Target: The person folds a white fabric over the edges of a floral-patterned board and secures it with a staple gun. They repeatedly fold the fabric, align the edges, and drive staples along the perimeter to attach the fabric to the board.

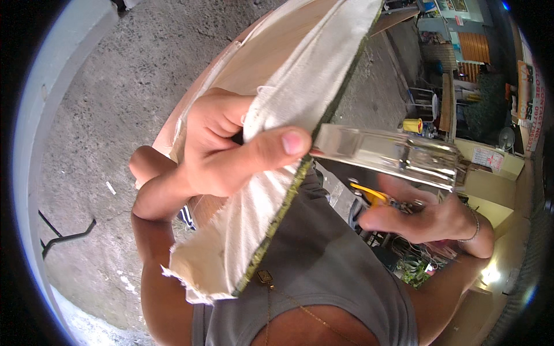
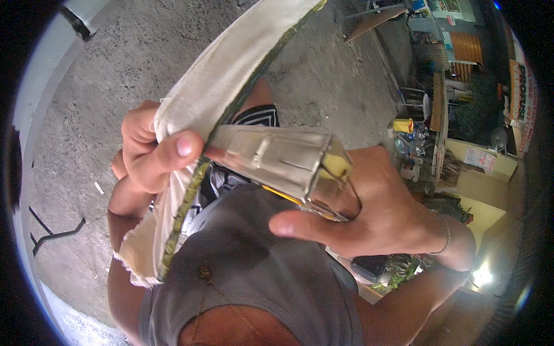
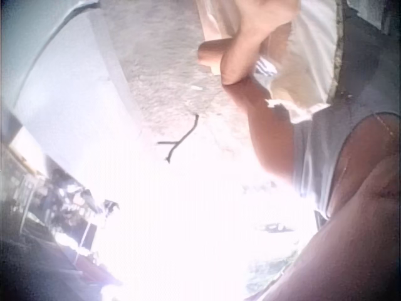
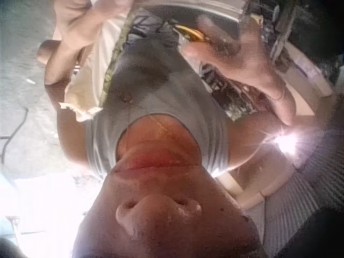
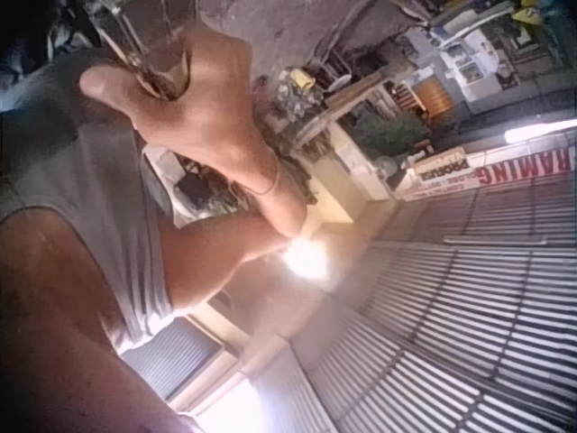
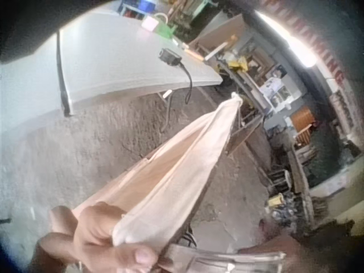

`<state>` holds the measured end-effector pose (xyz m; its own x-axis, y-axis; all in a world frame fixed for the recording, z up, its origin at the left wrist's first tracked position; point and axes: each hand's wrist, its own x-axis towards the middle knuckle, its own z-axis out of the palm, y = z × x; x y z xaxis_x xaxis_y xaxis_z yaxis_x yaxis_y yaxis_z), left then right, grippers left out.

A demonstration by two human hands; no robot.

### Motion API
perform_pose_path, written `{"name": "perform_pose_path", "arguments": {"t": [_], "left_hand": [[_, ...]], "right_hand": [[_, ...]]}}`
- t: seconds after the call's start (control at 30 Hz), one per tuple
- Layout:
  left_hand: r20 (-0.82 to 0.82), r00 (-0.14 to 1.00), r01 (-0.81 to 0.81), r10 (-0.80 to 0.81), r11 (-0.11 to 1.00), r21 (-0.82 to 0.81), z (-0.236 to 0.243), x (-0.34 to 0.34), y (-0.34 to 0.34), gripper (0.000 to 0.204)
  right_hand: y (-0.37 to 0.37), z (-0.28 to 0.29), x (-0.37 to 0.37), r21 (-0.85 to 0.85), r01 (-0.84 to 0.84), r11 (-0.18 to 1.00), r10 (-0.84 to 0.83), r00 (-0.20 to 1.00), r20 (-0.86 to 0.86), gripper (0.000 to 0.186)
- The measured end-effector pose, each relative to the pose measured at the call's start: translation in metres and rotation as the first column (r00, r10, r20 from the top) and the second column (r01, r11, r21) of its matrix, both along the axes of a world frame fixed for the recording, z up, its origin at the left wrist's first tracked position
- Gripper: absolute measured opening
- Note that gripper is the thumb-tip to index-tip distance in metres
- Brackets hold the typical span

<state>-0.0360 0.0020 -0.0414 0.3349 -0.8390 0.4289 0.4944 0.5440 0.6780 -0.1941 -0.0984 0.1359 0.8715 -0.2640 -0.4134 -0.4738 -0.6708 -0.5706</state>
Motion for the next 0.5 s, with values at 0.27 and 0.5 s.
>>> {"name": "perform_pose_path", "arguments": {"t": [0.27,0.5], "left_hand": [[-0.134,0.989,-0.037,0.057,0.988,0.147,-0.003,-0.006,0.003,0.021],[-0.071,0.996,-0.041,0.057,0.977,0.211,0.008,-0.012,-0.003,0.019]], "right_hand": [[-0.056,0.042,0.008,-0.25,0.321,0.914,-0.271,0.939,0.214,0.064],[-0.11,0.006,0.184,-0.764,-0.055,0.643,0.399,0.875,0.273,0.062]]}}
